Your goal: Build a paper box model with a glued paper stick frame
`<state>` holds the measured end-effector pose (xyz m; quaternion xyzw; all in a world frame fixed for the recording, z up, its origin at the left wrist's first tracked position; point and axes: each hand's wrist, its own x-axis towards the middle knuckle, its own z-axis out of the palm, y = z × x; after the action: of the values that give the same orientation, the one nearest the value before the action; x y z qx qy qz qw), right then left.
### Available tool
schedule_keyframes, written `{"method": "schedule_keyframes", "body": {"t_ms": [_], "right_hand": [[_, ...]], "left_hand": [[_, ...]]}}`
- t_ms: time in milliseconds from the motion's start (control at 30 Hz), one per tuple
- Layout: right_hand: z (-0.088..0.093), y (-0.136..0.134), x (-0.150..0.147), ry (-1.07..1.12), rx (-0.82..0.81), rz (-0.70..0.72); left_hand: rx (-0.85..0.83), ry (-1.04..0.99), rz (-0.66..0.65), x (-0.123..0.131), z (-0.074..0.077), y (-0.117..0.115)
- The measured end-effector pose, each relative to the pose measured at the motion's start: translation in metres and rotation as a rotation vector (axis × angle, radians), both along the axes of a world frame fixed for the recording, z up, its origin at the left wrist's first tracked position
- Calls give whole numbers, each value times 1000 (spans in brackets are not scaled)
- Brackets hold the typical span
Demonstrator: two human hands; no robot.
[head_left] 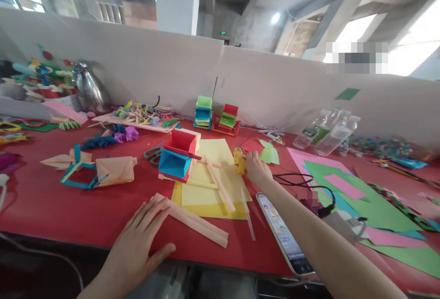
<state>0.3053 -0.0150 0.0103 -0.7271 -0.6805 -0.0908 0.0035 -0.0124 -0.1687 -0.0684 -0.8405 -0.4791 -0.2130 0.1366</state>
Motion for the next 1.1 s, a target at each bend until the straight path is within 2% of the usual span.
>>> {"method": "schedule_keyframes", "body": {"t_ms": [133,300,400,500,533,600,633,733,833,967,1100], "right_hand": [[-3,13,12,38,-66,-148],[9,12,19,89,-131,-143],[24,-14,14,116,-76,-55],[28,-64,-3,188,12,99],[24,-84,-12,301,84,240],[10,-123,-30,451,127,537],[1,-139,-38,481,132,635],[-26,-169,-55,407,181,702],[-44,-172,-59,342,288,690],[-52,-166,-54,276,363,713],[-53,-170,-50,222,369,734]], "left_hand": [[-13,-38,-13,3,-7,4],[-72,-71,-8,1,-12,4],[-74,-65,-9,-2,-12,4],[-61,-52,-25,-3,-11,4],[-57,-48,-32,-3,-10,4],[-46,-40,-42,-4,-9,2],[-39,-36,-47,-4,-7,1],[-21,-32,-63,-6,-3,-4],[-16,-53,-58,-8,1,-8],[-33,-73,-51,-9,5,-8],[-72,-43,-86,-8,8,-2]]}}
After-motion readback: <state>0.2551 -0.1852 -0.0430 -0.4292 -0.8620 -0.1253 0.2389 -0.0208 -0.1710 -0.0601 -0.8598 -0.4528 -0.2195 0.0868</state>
